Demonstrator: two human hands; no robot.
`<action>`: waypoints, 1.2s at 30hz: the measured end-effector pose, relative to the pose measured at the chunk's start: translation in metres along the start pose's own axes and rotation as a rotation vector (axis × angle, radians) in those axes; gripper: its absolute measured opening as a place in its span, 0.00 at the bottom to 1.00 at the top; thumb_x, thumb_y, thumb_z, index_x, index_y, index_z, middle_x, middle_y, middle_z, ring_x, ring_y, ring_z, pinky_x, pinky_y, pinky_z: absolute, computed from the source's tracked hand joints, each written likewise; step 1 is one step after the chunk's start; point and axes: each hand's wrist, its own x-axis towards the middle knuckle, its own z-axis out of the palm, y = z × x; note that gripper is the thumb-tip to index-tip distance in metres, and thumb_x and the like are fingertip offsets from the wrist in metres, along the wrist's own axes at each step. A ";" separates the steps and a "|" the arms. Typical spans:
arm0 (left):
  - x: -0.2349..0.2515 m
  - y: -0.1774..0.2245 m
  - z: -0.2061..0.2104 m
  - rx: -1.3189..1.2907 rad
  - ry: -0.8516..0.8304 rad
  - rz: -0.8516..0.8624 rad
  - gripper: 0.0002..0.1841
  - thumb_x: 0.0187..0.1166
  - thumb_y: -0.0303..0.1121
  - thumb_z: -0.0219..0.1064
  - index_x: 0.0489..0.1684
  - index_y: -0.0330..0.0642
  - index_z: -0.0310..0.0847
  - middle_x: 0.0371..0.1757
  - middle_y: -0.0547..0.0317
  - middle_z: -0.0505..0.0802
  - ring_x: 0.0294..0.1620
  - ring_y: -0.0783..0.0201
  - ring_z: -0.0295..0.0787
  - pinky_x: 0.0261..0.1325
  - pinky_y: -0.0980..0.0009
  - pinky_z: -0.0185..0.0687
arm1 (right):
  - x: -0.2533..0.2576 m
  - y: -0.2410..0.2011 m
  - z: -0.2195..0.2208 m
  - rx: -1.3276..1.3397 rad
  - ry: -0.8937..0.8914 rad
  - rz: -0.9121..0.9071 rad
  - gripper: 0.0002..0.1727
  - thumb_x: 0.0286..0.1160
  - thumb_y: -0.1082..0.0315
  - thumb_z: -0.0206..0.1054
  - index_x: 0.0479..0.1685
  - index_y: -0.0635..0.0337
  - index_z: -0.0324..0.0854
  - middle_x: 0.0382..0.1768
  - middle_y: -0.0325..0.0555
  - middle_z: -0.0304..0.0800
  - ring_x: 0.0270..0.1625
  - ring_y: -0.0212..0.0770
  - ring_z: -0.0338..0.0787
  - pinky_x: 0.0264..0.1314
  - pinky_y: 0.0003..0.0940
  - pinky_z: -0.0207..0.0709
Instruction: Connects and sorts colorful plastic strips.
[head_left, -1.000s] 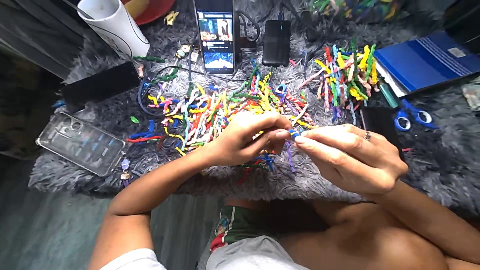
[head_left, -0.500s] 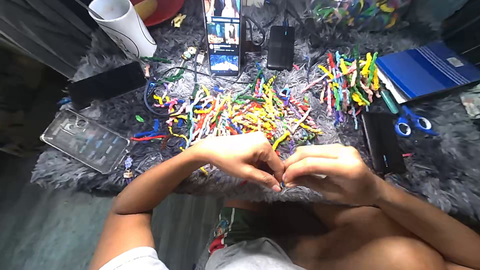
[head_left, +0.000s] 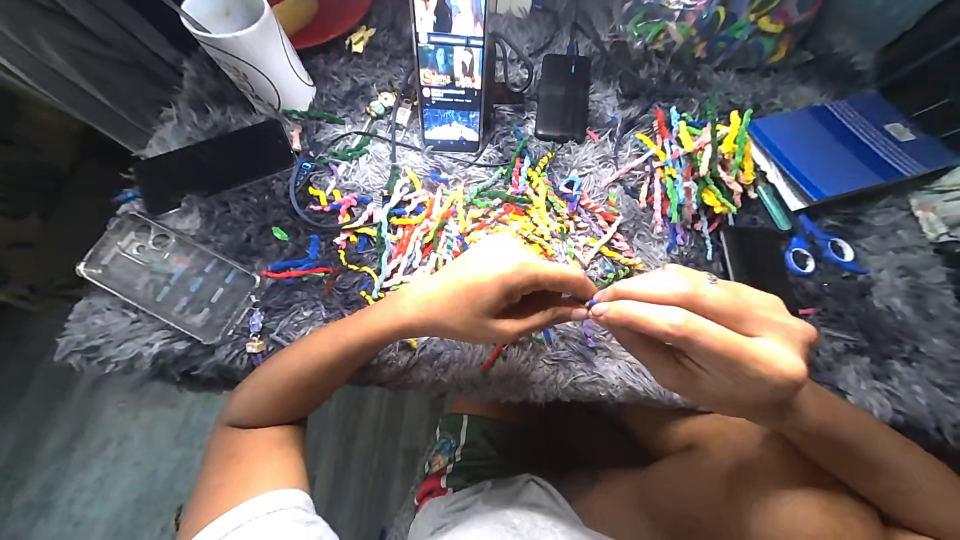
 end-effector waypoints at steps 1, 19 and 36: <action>0.001 0.001 0.000 -0.014 0.017 0.003 0.10 0.82 0.28 0.63 0.42 0.29 0.88 0.23 0.61 0.87 0.23 0.81 0.75 0.30 0.85 0.69 | -0.001 0.000 0.000 -0.017 0.018 -0.024 0.03 0.80 0.75 0.67 0.43 0.64 0.86 0.43 0.49 0.94 0.50 0.34 0.92 0.52 0.22 0.83; 0.002 -0.012 0.006 -0.871 -0.158 -0.149 0.07 0.83 0.23 0.64 0.38 0.28 0.86 0.25 0.68 0.89 0.23 0.90 0.78 0.26 0.93 0.72 | 0.000 0.005 0.000 0.424 -0.040 0.010 0.03 0.81 0.75 0.66 0.43 0.61 0.86 0.46 0.44 0.95 0.53 0.29 0.92 0.56 0.20 0.85; -0.001 0.002 0.017 0.167 0.111 -0.083 0.07 0.75 0.28 0.63 0.29 0.35 0.82 0.14 0.66 0.77 0.15 0.78 0.68 0.21 0.79 0.62 | -0.002 0.003 0.007 -0.176 -0.024 -0.139 0.05 0.82 0.75 0.64 0.42 0.61 0.87 0.43 0.50 0.97 0.52 0.40 0.94 0.56 0.29 0.82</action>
